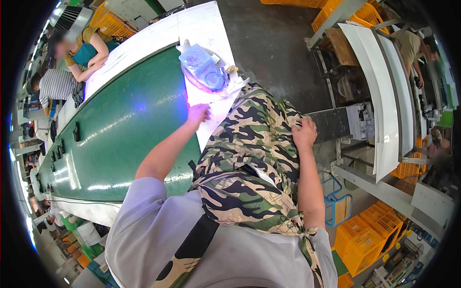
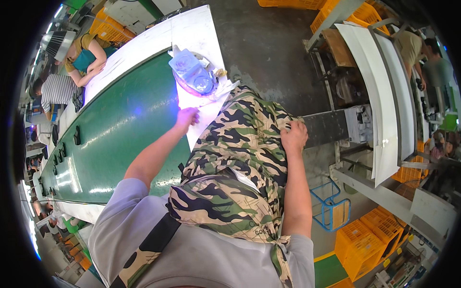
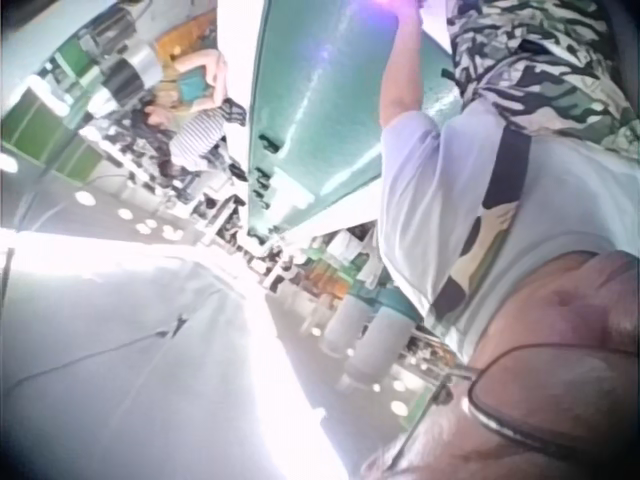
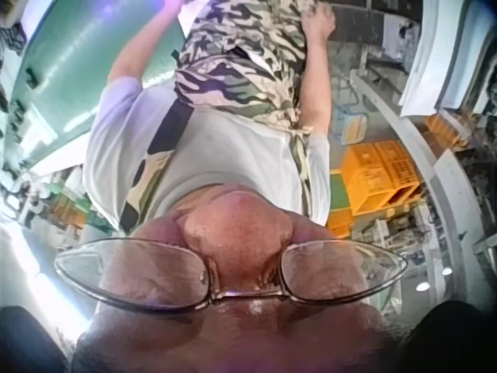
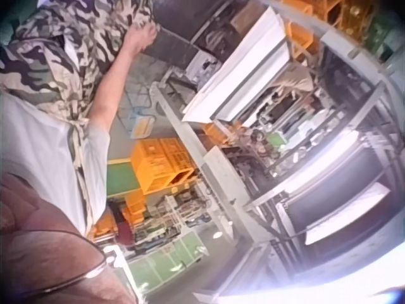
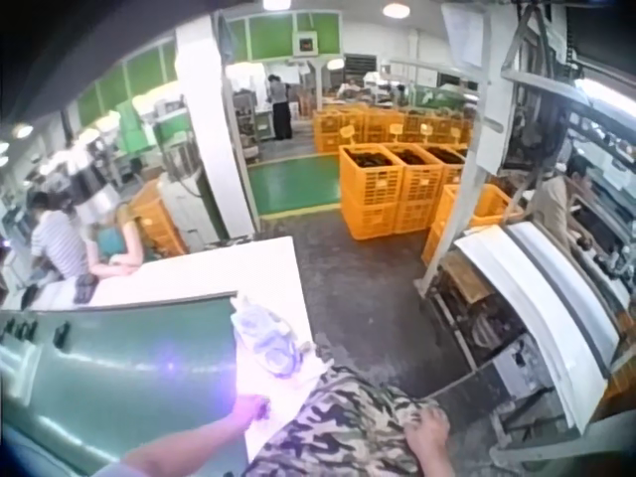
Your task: Cleaning and inspecting shoes on a factory assembly line.
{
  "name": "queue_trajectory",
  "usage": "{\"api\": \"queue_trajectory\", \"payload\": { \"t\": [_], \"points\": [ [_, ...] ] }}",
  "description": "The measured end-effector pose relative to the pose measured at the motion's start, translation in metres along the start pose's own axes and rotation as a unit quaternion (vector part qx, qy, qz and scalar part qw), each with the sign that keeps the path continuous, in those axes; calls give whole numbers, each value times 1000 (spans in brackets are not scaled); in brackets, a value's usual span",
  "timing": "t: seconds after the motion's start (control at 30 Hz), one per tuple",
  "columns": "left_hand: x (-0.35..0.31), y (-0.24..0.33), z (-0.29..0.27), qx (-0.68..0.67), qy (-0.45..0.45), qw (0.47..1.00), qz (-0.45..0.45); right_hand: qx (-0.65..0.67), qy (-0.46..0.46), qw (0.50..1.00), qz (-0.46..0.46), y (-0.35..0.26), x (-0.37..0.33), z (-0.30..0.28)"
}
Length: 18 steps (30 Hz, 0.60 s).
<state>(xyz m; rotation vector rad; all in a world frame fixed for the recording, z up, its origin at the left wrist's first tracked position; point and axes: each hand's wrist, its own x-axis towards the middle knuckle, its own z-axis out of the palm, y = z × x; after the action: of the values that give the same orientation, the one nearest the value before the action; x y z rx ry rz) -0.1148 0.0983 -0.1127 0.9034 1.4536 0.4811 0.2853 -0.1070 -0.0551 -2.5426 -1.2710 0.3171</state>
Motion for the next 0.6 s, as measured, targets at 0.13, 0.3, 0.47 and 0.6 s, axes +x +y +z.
{"api": "queue_trajectory", "payload": {
  "t": [0.13, 0.3, 0.47, 0.6],
  "points": [
    [13, -46, 43, 226, -71, 968, 84, 7, 18, 1000, -2, -2, 5, -8],
    [60, -78, 37, 419, -60, 879, 220, -26, 9, 1000, -10, -5, 9, -9],
    [34, -68, 56, 325, -183, 913, 165, -30, 28, 998, 42, 22, -11, -1],
    [59, -71, 13, 595, -150, 719, 326, 12, -31, 997, 63, -8, -3, -14]
  ]
}}
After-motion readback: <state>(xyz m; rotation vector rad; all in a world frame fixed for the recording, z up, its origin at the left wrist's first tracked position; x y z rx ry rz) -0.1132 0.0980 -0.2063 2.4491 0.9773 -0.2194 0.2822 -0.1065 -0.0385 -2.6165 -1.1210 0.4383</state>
